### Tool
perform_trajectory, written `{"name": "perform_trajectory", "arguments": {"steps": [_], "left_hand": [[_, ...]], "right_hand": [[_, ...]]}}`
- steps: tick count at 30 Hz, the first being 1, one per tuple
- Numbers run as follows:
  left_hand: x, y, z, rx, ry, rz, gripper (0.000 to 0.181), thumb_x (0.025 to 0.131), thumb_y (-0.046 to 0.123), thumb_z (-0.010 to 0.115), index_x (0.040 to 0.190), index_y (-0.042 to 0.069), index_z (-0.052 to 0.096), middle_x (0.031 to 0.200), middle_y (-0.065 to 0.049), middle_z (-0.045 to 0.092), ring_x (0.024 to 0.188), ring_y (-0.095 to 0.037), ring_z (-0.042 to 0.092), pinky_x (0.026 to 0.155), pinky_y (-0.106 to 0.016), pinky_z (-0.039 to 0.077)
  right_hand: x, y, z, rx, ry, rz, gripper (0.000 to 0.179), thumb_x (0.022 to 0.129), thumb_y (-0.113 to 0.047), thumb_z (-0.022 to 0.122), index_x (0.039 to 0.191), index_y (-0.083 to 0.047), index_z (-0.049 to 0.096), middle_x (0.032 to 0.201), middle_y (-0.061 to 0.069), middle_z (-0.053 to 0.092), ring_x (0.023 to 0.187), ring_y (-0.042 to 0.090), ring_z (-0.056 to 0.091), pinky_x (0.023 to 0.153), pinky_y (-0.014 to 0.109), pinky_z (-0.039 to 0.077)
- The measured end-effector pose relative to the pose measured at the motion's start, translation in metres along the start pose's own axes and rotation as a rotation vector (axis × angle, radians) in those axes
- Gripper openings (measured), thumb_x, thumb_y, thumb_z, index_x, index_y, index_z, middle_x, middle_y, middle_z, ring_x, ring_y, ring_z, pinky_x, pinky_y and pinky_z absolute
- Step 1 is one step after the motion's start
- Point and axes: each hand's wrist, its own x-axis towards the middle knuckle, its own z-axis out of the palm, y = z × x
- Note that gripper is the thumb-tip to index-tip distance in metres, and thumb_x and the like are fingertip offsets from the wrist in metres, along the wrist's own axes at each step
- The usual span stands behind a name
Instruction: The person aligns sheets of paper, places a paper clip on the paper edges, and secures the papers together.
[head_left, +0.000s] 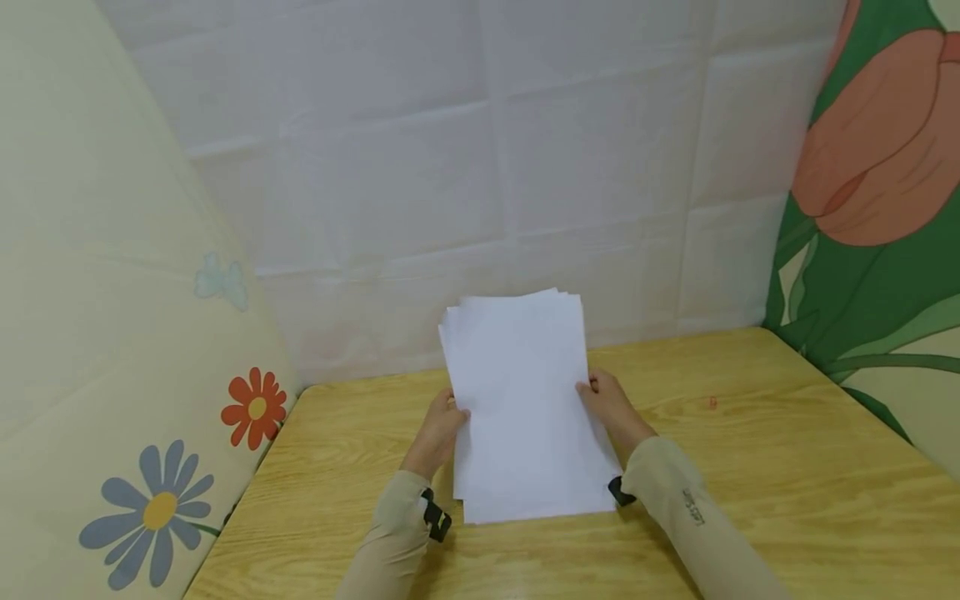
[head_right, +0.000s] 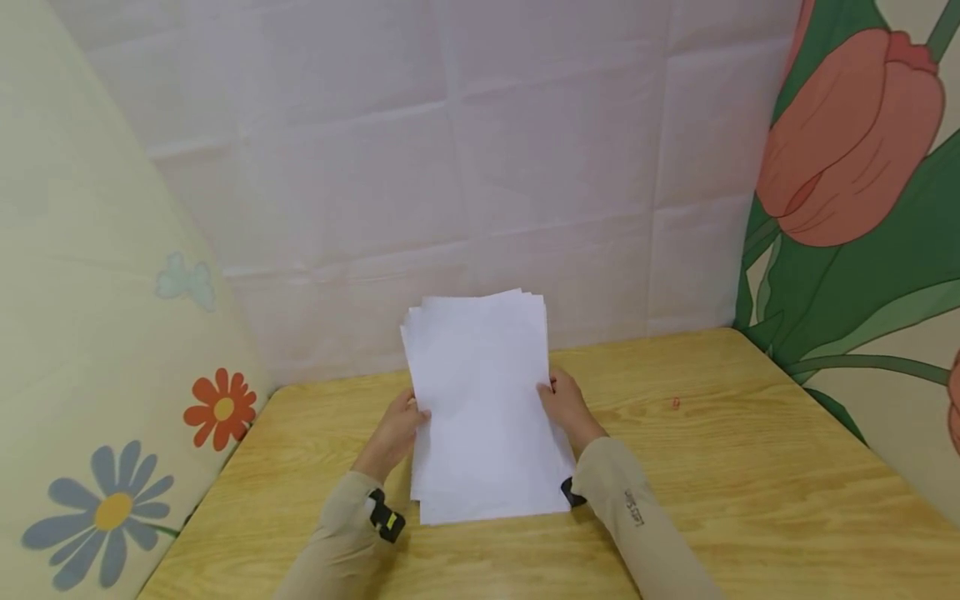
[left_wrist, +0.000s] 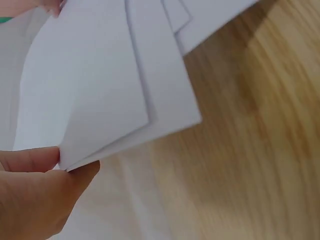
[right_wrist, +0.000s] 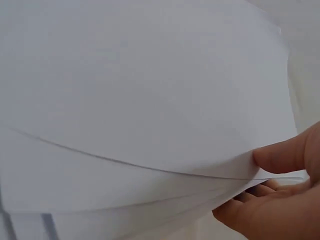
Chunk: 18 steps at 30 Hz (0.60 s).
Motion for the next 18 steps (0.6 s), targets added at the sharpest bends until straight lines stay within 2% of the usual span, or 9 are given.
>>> {"name": "perform_trajectory", "arguments": {"steps": [6,12,15,18], "left_hand": [[0.0,0.011,0.001,0.006,0.039,0.047,0.04,0.093,-0.009,0.041,0.134,-0.01,0.037,0.124,-0.034,0.052,0.107,-0.035,0.056,0.095,-0.048,0.043],[-0.002,0.019,0.002,0.0,0.082,0.133,0.042,0.096,-0.008,0.042,0.138,-0.008,0.039,0.129,-0.029,0.053,0.114,-0.033,0.054,0.1,-0.047,0.04],[-0.004,0.022,0.003,-0.005,0.105,0.19,0.038,0.096,-0.007,0.042,0.134,-0.005,0.042,0.128,-0.026,0.055,0.112,-0.029,0.055,0.096,-0.043,0.043],[-0.005,0.026,0.006,-0.016,0.121,0.288,0.032,0.097,-0.009,0.041,0.129,-0.005,0.042,0.125,-0.025,0.056,0.11,-0.027,0.055,0.092,-0.039,0.045]], "right_hand": [[-0.002,-0.011,-0.003,0.034,0.119,-0.132,0.011,0.094,0.001,0.05,0.093,0.01,0.045,0.075,0.012,0.049,0.068,0.018,0.043,0.062,0.029,0.037],[-0.003,-0.017,-0.003,0.028,0.206,-0.275,0.009,0.096,-0.001,0.05,0.096,0.006,0.044,0.074,0.008,0.045,0.067,0.014,0.04,0.062,0.026,0.035],[-0.005,-0.023,-0.003,0.05,0.24,-0.374,0.009,0.097,-0.001,0.05,0.095,0.004,0.042,0.07,0.004,0.039,0.062,0.01,0.036,0.058,0.025,0.033],[-0.009,-0.03,-0.004,0.062,0.274,-0.436,0.009,0.098,-0.001,0.048,0.097,0.004,0.041,0.07,0.004,0.04,0.062,0.008,0.037,0.057,0.024,0.033]]}}
